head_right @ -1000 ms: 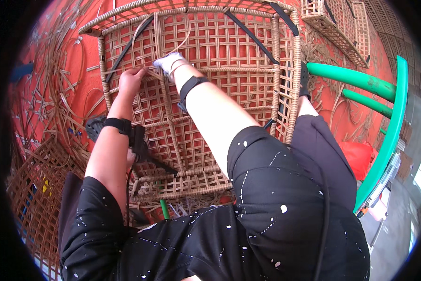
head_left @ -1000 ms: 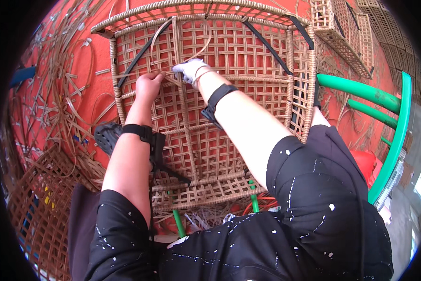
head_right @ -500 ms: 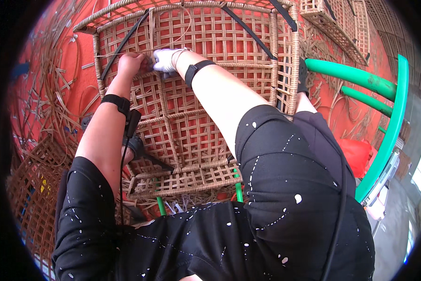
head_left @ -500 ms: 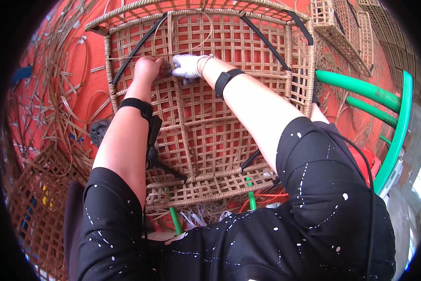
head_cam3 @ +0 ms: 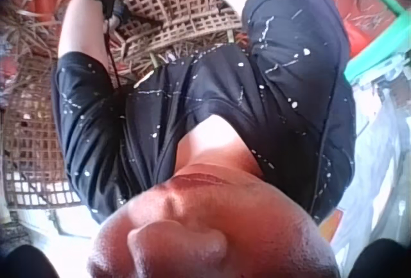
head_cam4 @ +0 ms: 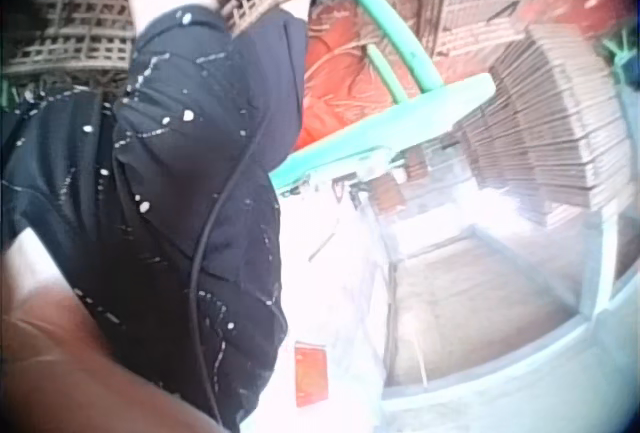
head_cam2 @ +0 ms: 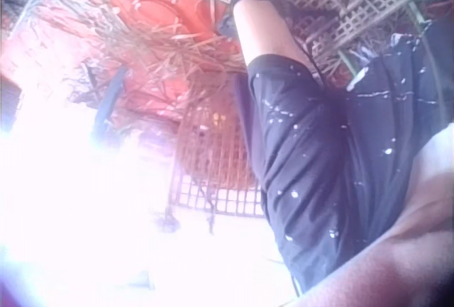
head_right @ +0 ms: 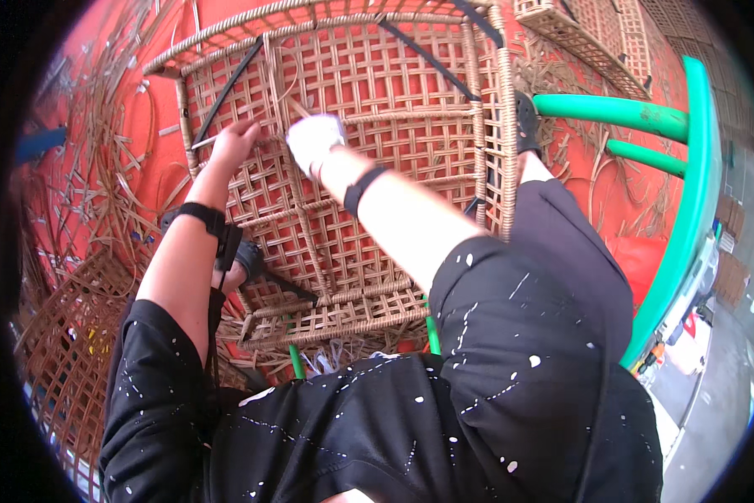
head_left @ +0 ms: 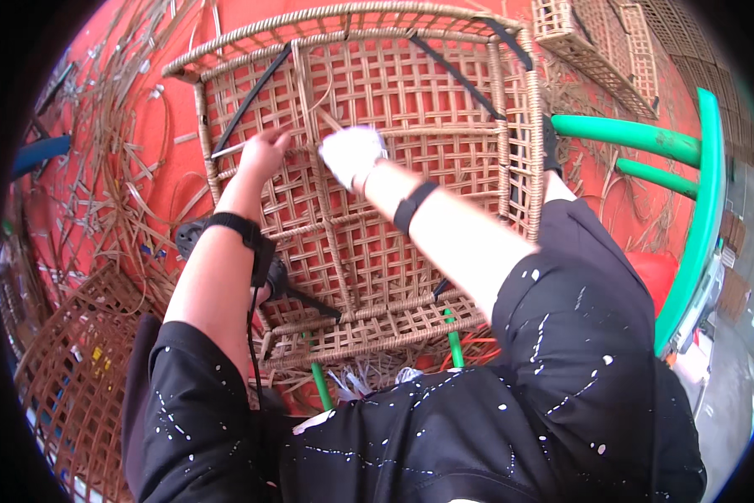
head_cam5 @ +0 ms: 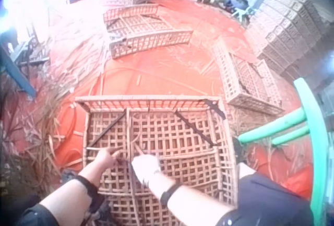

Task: The recorder is weaving strips of material, likely rattan or plastic, onto a furniture frame in a manufacturing setting.

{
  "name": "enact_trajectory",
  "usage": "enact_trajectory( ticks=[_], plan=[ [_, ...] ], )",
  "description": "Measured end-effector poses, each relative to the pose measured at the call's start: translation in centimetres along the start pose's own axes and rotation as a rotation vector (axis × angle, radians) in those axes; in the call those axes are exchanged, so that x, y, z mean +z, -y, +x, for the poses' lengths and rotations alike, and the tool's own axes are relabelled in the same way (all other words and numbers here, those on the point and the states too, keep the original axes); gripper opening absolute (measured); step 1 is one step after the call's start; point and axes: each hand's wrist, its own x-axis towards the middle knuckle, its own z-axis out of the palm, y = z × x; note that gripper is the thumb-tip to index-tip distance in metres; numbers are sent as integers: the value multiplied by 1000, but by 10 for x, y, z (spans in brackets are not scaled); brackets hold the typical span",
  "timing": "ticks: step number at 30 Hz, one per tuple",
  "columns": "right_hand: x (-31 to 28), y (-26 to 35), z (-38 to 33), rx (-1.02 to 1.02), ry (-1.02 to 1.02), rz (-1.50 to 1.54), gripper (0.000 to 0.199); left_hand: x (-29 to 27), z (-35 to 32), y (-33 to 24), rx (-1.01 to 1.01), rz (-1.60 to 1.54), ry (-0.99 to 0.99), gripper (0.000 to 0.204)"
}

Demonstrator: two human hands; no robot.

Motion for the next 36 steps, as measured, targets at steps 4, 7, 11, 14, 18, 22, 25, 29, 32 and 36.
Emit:
enact_trajectory(
  ticks=[4, 7, 11, 14, 18, 22, 25, 29, 32, 36],
  plan=[
    [45, 19, -50, 268, 54, 457, 42, -56, -41, -21, 116, 85, 244, 34],
    [54, 27, -69, 301, 54, 619, 46, -125, -75, -53, 148, 144, 253, 32],
    [21, 36, -124, 308, 61, 1024, 40, -235, -148, -109, 332, 229, 52, 28],
    [-25, 52, -191, 169, 35, 1110, 52, -297, -238, -145, 325, 58, -63, 22],
    [-74, 60, -266, 133, 6, 1201, 49, -310, -377, -164, 317, 52, -196, 22],
    [-85, 54, -305, 80, -38, 1153, 42, -274, -476, -173, 493, 412, -185, 26],
    [-80, 52, -314, -58, -151, 774, 43, -239, -525, -183, 626, 358, -137, 27],
    [-80, 56, -317, -182, -299, 757, 47, -213, -537, -195, 672, 388, -73, 26],
    [-87, 58, -329, -54, -229, 1023, 43, -191, -501, -195, 559, 397, -8, 29],
    [-105, 63, -359, -12, -359, 1100, 39, -150, -423, -187, 355, 431, 114, 48]
  ],
)
